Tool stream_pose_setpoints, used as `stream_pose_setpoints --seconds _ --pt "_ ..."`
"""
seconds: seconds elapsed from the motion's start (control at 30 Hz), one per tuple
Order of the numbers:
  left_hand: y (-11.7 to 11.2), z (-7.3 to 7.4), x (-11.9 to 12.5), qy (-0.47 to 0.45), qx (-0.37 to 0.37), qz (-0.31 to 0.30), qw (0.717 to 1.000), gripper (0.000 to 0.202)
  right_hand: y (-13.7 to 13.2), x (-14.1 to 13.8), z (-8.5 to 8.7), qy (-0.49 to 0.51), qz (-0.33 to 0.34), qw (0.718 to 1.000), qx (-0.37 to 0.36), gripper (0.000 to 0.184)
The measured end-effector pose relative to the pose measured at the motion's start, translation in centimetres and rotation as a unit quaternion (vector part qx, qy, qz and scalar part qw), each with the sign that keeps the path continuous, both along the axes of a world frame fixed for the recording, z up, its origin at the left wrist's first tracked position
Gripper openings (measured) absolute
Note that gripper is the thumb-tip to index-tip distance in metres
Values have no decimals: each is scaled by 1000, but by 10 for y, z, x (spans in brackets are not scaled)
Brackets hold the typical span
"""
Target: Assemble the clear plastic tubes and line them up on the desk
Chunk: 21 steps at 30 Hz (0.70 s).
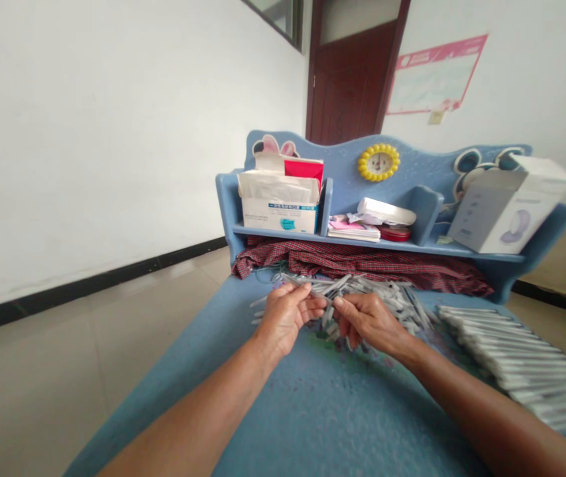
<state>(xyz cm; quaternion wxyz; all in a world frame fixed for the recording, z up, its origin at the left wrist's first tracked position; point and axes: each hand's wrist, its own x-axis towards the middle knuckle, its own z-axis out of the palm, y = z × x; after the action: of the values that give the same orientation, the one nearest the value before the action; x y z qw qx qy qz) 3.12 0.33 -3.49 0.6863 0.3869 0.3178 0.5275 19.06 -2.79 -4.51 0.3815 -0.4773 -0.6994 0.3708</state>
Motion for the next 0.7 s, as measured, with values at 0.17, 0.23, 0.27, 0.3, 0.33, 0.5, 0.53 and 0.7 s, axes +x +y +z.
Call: stream_pose_setpoints --seconds 0.17,0.23,0.27,0.3,0.33,0.5,0.53,0.7 --pt "0 0 0 6 -8 11 1000 7 1 -1 -2 59 -17 998 7 30" --pt "0 0 0 8 -6 9 1000 6 1 0 -2 33 -14 999 10 37" --pt "1 0 0 8 -5 9 1000 6 1 0 -1 15 -10 1000 9 41" --pt "1 1 0 7 -4 10 1000 6 1 0 -1 7 -9 1000 6 42" --pt "1 1 0 7 -3 12 1000 7 1 0 -1 13 -12 1000 3 39" --pt "3 -1 0 10 3 4 1000 6 1 -1 1 52 -2 999 -12 34" --pt "3 -1 0 10 3 1 1000 5 2 -1 1 46 8 999 -26 37" --pt "4 -2 -1 16 9 0 1000 5 3 -1 1 72 -3 997 -28 30"
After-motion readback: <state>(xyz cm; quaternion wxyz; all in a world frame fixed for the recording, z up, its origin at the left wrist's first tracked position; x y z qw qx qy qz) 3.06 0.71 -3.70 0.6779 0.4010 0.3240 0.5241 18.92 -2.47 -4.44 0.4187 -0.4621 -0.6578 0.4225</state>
